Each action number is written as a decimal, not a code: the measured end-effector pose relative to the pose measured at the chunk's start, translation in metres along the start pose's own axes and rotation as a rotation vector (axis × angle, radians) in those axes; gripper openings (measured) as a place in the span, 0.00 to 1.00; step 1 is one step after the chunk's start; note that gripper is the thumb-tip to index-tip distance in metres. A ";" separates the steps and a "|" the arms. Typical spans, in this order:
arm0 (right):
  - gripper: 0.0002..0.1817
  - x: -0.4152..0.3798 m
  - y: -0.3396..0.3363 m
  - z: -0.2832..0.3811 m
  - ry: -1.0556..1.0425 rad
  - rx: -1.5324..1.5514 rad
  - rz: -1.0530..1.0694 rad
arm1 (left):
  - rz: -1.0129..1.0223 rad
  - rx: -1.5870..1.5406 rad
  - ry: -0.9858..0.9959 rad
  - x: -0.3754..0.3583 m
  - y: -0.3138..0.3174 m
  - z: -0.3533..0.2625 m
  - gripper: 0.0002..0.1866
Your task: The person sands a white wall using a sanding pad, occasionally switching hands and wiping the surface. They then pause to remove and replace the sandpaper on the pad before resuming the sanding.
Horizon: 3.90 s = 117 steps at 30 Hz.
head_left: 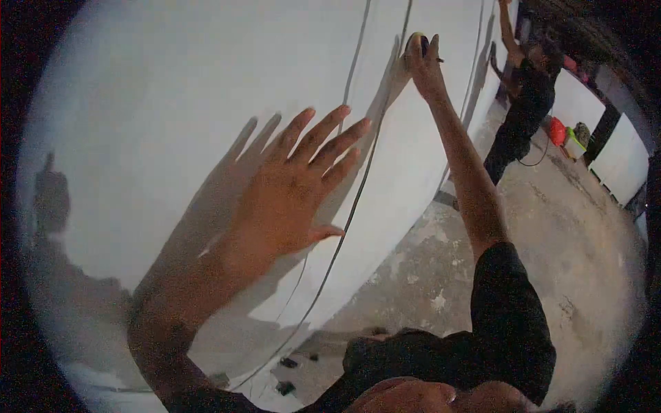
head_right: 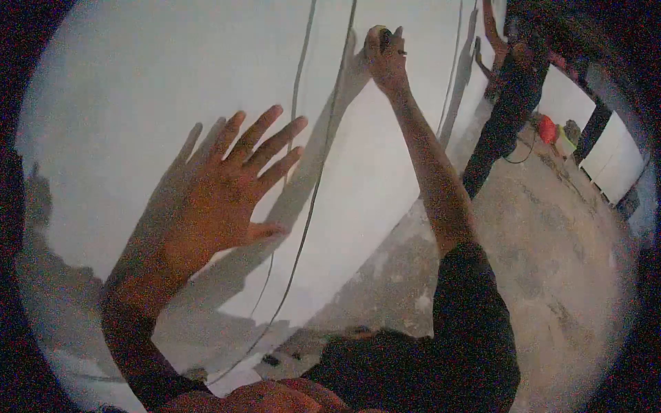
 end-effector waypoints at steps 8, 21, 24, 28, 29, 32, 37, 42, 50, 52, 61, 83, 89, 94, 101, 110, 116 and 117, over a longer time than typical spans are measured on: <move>0.25 -0.026 0.056 -0.004 -0.013 -0.017 0.140 | -0.057 0.076 -0.020 -0.023 -0.004 -0.003 0.53; 0.33 -0.132 -0.037 0.139 0.326 0.431 0.164 | 0.006 0.126 0.017 0.002 0.003 0.003 0.54; 0.42 -0.142 -0.081 0.134 0.846 0.591 0.267 | 0.016 0.160 0.029 -0.001 0.007 0.000 0.54; 0.44 -0.164 -0.049 0.094 1.635 0.871 0.267 | 0.041 0.129 0.033 0.004 0.009 0.002 0.54; 0.44 -0.197 -0.041 0.094 1.378 0.844 0.292 | 0.031 0.142 0.030 0.005 0.005 0.004 0.54; 0.45 -0.157 -0.094 0.170 1.257 0.793 0.419 | -0.019 -0.035 0.019 0.009 -0.003 0.003 0.57; 0.42 -0.138 -0.099 0.136 1.688 0.816 0.310 | -0.016 -0.037 0.006 0.010 0.006 0.005 0.56; 0.37 -0.194 -0.090 0.216 0.476 0.418 0.390 | 0.057 0.088 0.017 0.010 0.014 0.012 0.55; 0.43 -0.207 -0.078 0.186 0.563 0.374 0.350 | 0.022 -0.010 -0.047 0.004 0.013 0.014 0.58; 0.43 -0.166 -0.123 0.202 1.183 0.729 0.361 | 0.019 -0.001 -0.049 0.004 0.017 0.016 0.57; 0.40 -0.156 -0.129 0.219 1.156 0.777 0.192 | 0.091 0.043 -0.030 0.003 0.017 0.007 0.60; 0.43 -0.086 -0.160 0.221 0.986 0.712 0.282 | 0.126 0.159 0.015 0.019 -0.005 0.017 0.60; 0.44 -0.102 -0.136 0.186 1.138 0.700 0.216 | 0.145 0.076 -0.012 0.005 0.017 0.015 0.58; 0.47 -0.089 -0.171 0.234 0.965 0.757 0.305 | 0.129 0.124 -0.044 0.003 0.003 0.017 0.56; 0.44 -0.090 -0.124 0.169 1.108 0.667 0.166 | 0.140 0.051 -0.054 0.008 0.000 0.015 0.56; 0.41 -0.094 -0.151 0.205 0.826 0.621 0.221 | 0.086 0.051 -0.035 0.008 0.010 0.016 0.57; 0.43 -0.115 -0.142 0.209 0.960 0.656 0.270 | 0.105 -0.028 -0.040 0.009 0.009 0.019 0.58; 0.47 -0.123 -0.157 0.232 0.990 0.796 0.234 | 0.070 -0.025 -0.036 0.010 0.010 0.018 0.59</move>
Point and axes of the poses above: each hand's wrist, its own x-axis towards the middle knuckle, its own y-axis out of the palm, z = x × y, the point moved 9 cm from there along x, towards the middle knuckle, and after that the axes turned 15 degrees about -z, right-handed, at the moved point
